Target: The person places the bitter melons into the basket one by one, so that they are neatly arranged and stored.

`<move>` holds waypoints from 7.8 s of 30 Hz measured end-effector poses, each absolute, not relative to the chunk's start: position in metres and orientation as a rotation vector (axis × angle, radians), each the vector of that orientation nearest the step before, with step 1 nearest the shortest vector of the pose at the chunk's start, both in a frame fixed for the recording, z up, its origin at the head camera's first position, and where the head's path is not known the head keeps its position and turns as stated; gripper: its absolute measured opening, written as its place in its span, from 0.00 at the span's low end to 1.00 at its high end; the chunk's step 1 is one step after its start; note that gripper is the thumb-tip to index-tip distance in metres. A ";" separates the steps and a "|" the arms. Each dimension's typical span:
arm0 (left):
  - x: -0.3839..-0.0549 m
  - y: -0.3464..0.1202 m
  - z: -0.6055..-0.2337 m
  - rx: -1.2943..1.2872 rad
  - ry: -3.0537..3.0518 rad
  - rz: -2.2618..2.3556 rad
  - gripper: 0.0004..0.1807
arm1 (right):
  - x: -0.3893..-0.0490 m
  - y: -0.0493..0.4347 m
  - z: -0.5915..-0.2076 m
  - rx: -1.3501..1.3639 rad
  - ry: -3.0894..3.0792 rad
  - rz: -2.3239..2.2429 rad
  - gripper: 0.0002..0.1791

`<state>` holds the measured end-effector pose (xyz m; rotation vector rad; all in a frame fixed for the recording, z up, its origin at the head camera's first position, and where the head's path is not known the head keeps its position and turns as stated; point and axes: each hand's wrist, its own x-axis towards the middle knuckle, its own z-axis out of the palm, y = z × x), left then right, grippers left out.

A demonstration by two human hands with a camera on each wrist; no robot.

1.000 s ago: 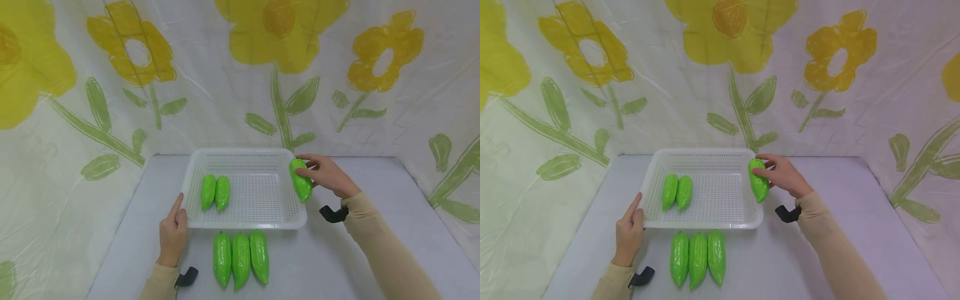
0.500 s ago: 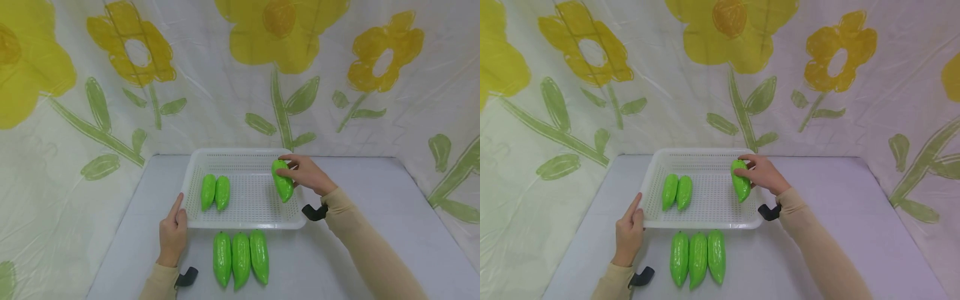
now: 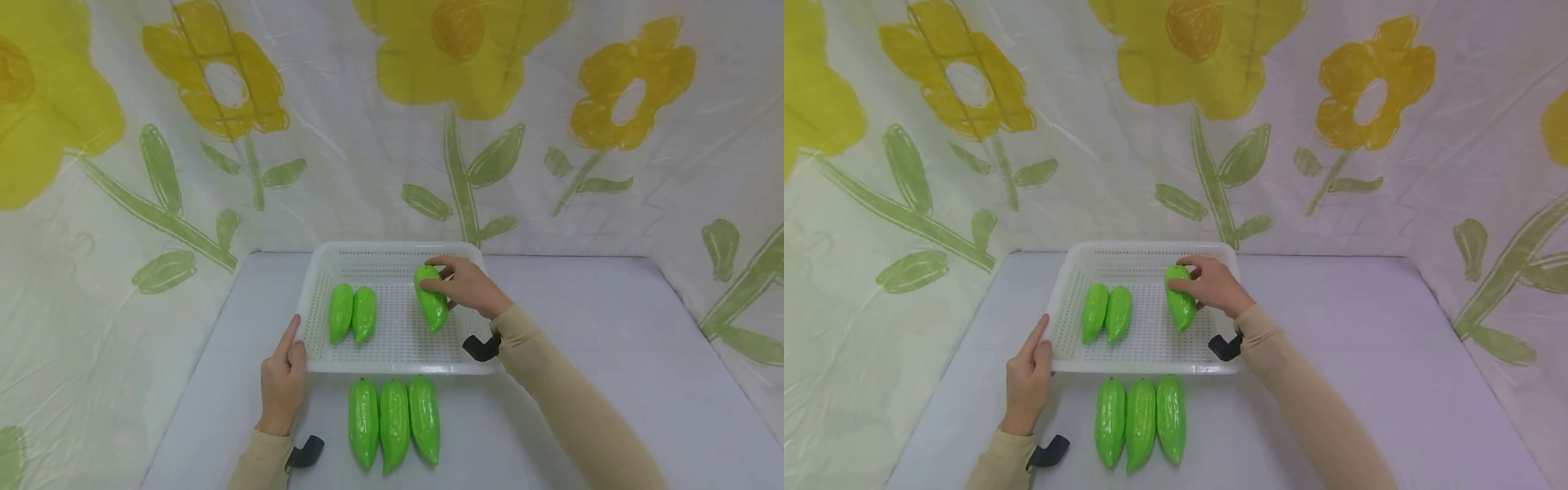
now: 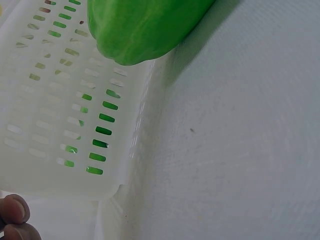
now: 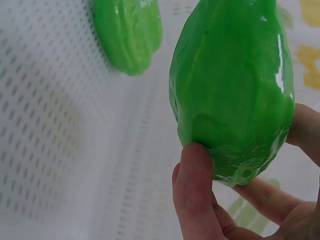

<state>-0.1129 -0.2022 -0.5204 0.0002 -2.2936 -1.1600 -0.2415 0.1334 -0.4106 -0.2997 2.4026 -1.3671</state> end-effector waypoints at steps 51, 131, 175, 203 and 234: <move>-0.113 -0.202 -0.519 -0.009 -2.291 -1.157 0.27 | -0.259 0.042 -0.447 -0.222 2.451 -1.174 0.35; -0.113 -0.202 -0.519 0.007 -2.301 -1.194 0.26 | -0.227 0.073 -0.376 -0.461 2.676 -1.019 0.41; -0.113 -0.201 -0.518 0.009 -2.311 -1.180 0.26 | -0.118 0.190 -0.454 -0.222 2.927 -1.143 0.42; -0.111 -0.204 -0.512 0.011 -2.364 -1.126 0.27 | -0.110 0.175 -0.489 -0.230 2.909 -1.350 0.46; -0.055 -0.191 -0.498 0.164 -2.605 -1.166 0.38 | -0.111 0.176 -0.488 -0.251 2.908 -1.397 0.45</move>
